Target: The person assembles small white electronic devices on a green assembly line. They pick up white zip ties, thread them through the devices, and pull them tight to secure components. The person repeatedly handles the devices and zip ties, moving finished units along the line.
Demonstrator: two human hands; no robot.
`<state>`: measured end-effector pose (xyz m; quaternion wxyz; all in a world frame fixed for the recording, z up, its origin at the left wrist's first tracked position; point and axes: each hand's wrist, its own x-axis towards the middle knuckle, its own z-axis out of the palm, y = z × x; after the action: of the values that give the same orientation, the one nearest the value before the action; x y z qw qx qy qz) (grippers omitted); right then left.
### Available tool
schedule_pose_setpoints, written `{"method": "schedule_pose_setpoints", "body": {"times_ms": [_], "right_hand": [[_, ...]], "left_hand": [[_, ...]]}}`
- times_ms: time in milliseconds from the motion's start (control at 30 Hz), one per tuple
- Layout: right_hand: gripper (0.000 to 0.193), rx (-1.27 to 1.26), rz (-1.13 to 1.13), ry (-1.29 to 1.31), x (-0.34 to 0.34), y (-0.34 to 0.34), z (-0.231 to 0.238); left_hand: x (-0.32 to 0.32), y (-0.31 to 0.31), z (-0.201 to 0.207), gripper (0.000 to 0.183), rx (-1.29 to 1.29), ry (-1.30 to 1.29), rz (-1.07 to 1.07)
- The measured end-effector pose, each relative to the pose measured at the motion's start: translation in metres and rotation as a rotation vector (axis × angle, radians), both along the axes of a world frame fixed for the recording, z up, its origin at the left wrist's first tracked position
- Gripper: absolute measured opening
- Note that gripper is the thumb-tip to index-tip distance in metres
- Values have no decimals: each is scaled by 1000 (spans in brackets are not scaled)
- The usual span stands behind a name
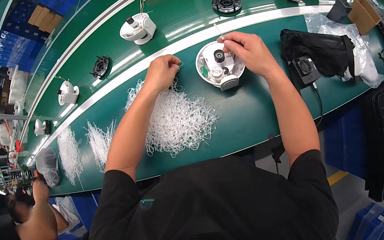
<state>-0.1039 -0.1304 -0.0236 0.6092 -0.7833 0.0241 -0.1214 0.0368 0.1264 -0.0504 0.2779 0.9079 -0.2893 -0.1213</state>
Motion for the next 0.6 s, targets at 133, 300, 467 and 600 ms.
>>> {"method": "schedule_pose_setpoints", "body": {"times_ms": [133,300,467,600], "right_hand": [[21,13,-18,6,2,4,3],[22,-37,-4,-1,10,8,2],[22,-191,8,-7,12,12,11],[22,-231,9,25,13,11,11]], "left_hand": [[8,-3,8,14,-223,16,4],[-6,-25,44,14,-548,160,-2],[-19,-53,60,17,-727,301,19],[-21,-64,57,14,-839,304,17]]}}
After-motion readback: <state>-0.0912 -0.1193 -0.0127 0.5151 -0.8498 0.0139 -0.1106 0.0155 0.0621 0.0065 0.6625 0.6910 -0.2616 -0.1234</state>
